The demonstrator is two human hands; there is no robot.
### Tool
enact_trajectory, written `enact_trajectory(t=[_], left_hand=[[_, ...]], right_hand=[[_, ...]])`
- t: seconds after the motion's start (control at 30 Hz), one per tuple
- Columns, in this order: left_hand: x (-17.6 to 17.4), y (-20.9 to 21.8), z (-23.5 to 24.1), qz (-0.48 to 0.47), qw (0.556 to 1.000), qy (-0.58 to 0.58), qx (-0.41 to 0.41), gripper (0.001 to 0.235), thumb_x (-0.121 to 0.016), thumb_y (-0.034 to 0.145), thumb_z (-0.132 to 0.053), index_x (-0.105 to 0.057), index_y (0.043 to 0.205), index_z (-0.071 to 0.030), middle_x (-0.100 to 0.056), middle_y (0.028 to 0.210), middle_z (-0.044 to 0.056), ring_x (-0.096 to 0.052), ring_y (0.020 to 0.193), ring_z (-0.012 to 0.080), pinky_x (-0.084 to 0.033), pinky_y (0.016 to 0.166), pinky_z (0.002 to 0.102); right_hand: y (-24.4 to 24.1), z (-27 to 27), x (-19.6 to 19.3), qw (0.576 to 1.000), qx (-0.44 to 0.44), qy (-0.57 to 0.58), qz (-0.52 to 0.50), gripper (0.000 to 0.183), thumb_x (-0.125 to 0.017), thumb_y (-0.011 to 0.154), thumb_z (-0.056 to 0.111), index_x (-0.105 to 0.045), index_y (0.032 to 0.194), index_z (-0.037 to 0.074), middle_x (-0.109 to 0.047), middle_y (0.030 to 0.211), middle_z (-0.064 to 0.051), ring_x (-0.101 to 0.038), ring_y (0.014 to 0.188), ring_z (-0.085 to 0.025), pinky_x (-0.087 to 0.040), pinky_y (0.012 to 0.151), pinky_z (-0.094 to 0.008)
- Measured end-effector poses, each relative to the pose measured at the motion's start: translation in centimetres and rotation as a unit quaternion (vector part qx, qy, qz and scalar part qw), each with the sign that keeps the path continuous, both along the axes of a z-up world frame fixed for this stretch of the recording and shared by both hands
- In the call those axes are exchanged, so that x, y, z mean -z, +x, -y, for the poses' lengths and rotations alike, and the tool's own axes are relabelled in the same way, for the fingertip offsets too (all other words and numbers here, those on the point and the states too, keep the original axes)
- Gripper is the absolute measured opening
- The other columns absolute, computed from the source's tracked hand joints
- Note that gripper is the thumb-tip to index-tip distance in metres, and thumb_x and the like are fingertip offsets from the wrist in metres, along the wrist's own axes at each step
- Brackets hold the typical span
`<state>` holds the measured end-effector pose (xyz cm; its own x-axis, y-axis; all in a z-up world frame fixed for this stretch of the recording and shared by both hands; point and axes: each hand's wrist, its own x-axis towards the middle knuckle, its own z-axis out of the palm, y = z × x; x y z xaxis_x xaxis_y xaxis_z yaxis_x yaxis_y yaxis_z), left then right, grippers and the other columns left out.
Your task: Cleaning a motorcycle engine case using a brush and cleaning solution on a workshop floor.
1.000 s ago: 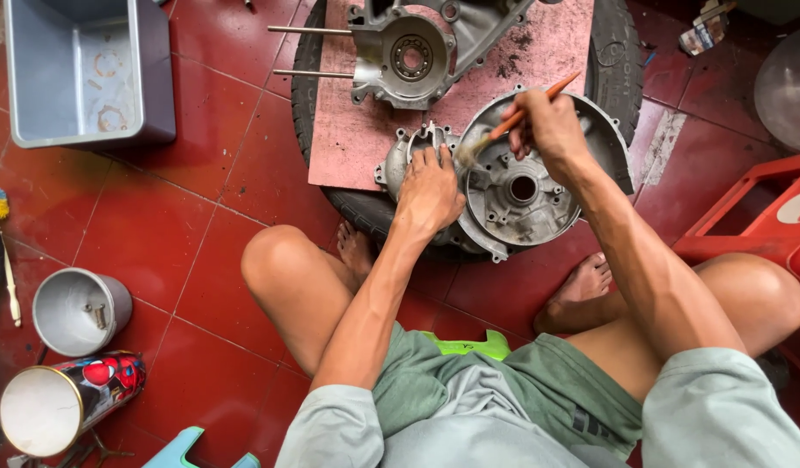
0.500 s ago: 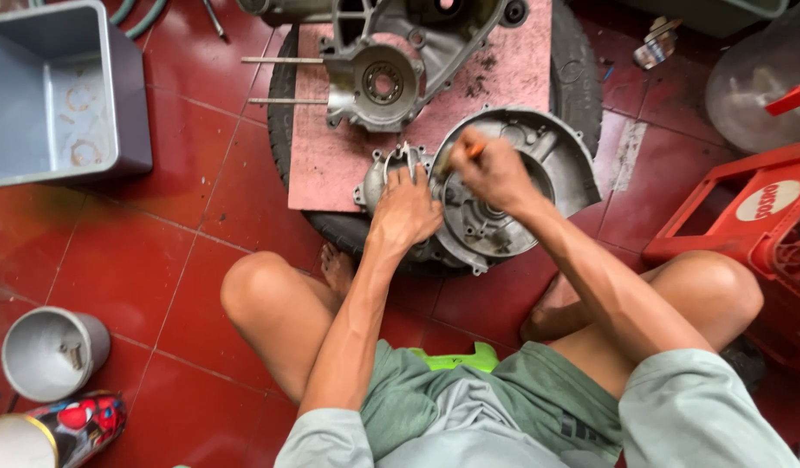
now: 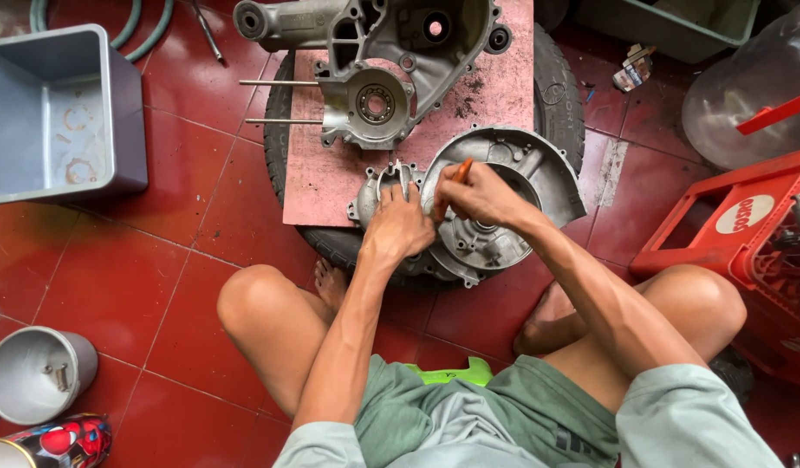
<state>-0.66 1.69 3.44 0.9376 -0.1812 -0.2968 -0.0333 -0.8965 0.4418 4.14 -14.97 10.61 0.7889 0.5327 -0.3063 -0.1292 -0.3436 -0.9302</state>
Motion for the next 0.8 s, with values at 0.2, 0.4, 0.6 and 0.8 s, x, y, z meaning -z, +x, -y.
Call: enact_trajectory(t=[0.2, 0.4, 0.6, 0.8], left_hand=[[2.4, 0.4, -1.1, 0.028, 1.0, -0.004, 0.0, 0.063, -0.048, 0.092, -0.021, -0.047, 0.145, 0.013, -0.054, 0.123, 0.034, -0.051, 0.122, 0.0521, -0.05, 0.098, 0.058], [3.3, 0.7, -1.3, 0.011, 1.0, 0.004, -0.012, 0.061, -0.061, 0.093, -0.026, -0.052, 0.144, 0.007, -0.062, 0.123, 0.032, -0.06, 0.121, 0.0478, -0.055, 0.096, 0.058], [-4.1, 0.0, 0.3, -0.025, 0.998, -0.008, -0.049, 0.083, -0.069, 0.088, -0.011, -0.026, 0.155, 0.012, -0.054, 0.133, 0.042, -0.051, 0.131, 0.0532, -0.048, 0.104, 0.064], [1.4, 0.5, 1.0, 0.031, 0.996, 0.049, -0.062, 0.086, -0.07, 0.082, -0.022, -0.033, 0.153, 0.011, -0.057, 0.128, 0.033, -0.054, 0.125, 0.0473, -0.046, 0.106, 0.055]], right_hand=[[0.2, 0.0, 2.5, 0.997, 0.059, 0.035, 0.04, 0.018, -0.055, 0.085, 0.014, -0.071, 0.084, 0.006, -0.057, 0.045, -0.011, -0.055, 0.039, -0.016, -0.044, 0.043, -0.025], [-2.1, 0.4, 0.4, 0.954, -0.202, -0.199, 0.094, 0.038, -0.065, 0.096, 0.037, -0.074, 0.075, 0.007, -0.062, 0.059, -0.013, -0.057, 0.056, -0.025, -0.048, 0.06, -0.041], [-3.2, 0.5, -1.9, 0.97, -0.134, -0.131, 0.155, 0.03, -0.062, 0.092, 0.017, -0.075, 0.072, -0.001, -0.075, 0.073, -0.021, -0.072, 0.069, -0.041, -0.054, 0.07, -0.05], [-3.4, 1.4, 0.8, 0.934, -0.252, -0.169, 0.191, 0.027, -0.063, 0.092, 0.02, -0.075, 0.07, 0.01, -0.072, 0.056, -0.003, -0.071, 0.058, -0.024, -0.056, 0.071, -0.036]])
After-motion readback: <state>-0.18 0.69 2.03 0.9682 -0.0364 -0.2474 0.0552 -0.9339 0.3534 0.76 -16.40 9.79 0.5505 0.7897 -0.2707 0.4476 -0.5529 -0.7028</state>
